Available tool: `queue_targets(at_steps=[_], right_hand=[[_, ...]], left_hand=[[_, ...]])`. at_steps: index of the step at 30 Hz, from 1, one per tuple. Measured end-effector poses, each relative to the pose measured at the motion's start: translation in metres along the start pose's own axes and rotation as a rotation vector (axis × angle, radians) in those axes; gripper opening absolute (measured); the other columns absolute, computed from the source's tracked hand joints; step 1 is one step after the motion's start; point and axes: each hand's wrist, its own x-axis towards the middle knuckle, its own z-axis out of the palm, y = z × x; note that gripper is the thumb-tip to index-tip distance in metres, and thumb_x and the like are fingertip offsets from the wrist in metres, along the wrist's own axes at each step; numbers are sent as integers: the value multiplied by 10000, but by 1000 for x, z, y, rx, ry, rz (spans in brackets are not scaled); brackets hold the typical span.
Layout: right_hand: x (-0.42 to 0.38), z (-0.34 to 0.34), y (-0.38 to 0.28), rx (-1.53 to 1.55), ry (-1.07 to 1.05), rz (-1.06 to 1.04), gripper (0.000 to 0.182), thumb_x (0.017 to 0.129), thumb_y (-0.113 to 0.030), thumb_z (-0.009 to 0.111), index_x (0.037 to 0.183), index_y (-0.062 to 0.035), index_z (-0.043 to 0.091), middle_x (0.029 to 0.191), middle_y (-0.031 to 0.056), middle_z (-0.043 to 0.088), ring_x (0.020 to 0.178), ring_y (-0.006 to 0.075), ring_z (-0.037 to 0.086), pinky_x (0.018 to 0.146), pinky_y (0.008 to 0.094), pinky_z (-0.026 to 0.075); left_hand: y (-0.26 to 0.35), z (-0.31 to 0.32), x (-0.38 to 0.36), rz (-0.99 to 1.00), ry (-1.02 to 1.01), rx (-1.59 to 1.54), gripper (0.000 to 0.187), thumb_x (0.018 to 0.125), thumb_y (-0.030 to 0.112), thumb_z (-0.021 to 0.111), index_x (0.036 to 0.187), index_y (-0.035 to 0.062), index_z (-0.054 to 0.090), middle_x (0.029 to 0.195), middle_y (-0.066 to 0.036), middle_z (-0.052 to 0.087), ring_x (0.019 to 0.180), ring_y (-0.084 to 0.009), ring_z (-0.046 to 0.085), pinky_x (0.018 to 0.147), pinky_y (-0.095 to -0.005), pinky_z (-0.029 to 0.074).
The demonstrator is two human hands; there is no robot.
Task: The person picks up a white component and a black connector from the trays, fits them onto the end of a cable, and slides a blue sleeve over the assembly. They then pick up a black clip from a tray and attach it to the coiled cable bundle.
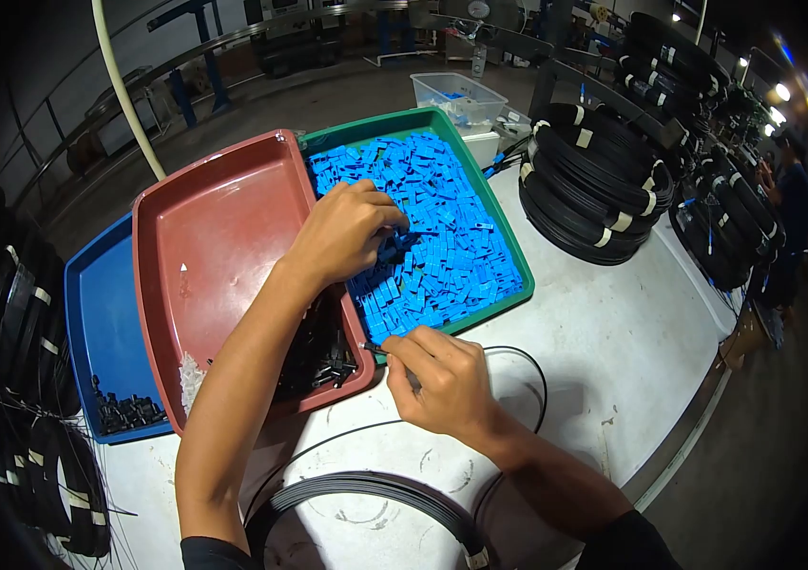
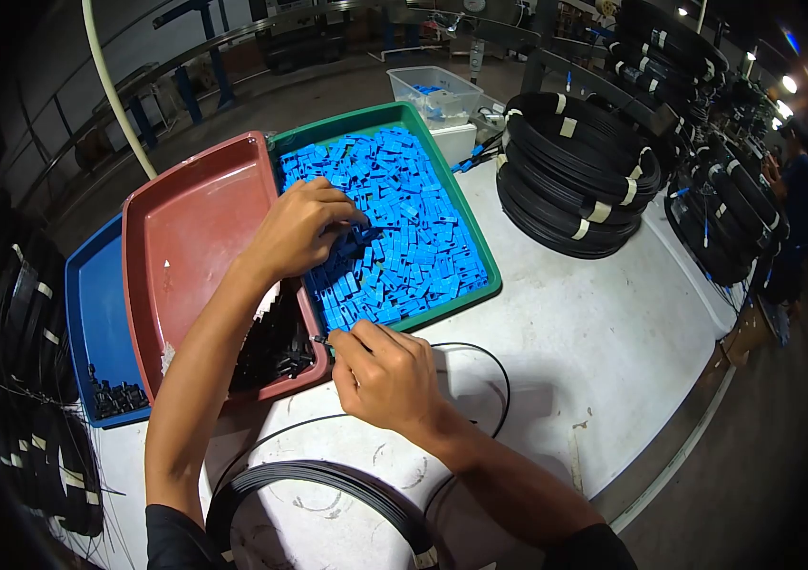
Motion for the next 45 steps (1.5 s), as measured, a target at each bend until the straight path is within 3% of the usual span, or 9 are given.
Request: queue_targets(at_steps=[9,19,22,26,29,32,37,40,45], right_hand=[[0,1,-2,8,-6,-19,160,753,40,690,908,9,718,731,99,627,560,249,622,488,345,495],[0,2,-4,27,-10,-41,155,754,35,689,903,-1,709,719,99,611,568,259,618,495,359,492],[0,0,-7,46,-25,-67,158,762,32,687,914,-11,702,735,97,623,584,265,624,514,364,500],[-3,1,-16,102,-88,-33,111,805,-26,692,915,-32,710,794,107,636,654,300,659,594,404,535],[-5,4,-22,297,-224,26,107,855,-59,705,959,-36,706,844,125,666,728,342,668,663,424,546],[-6,6,-29,395,-312,16,105,865,-58,706,962,-18,699,871,146,677,766,351,676,696,426,547],[0,-2,-47,459,-293,-24,130,866,-26,731,995,-13,719,872,133,703,739,296,676,677,371,539],[2,-7,-55,481,-281,-56,127,863,-23,735,988,-16,716,882,129,709,742,297,680,675,373,539],[-3,-2,-62,479,-301,-114,131,867,-38,747,989,-18,704,891,121,714,763,292,692,700,371,552]], left_hand=[[22,2,0,5,-167,82,322,680,276,872,946,106,805,886,-74,728,921,-297,626,798,-433,493],[24,-2,-8,-114,-135,12,257,665,144,873,866,71,730,908,-85,703,911,-316,631,802,-444,505],[33,-18,-24,-133,37,-103,275,683,129,874,876,59,692,916,-92,683,896,-302,636,767,-435,504],[56,-56,-51,-379,153,-413,218,786,89,853,874,40,660,957,-72,676,915,-208,673,744,-366,537],[73,-83,-80,-503,215,-1099,208,869,13,791,908,33,588,1040,-135,716,954,-192,707,839,-312,596],[95,-113,-113,-513,269,-1149,220,883,1,768,945,44,561,1008,-137,730,924,-173,715,824,-308,593],[131,-121,-175,-682,320,-948,184,928,92,768,1042,-20,676,934,-70,712,840,-123,677,766,-272,560],[145,-113,-206,-767,303,-713,175,904,116,801,1000,-6,721,887,-35,712,819,-88,654,732,-242,522],[147,-90,-235,-860,336,-722,154,908,136,796,976,20,719,836,-1,716,770,-55,641,701,-226,506]])
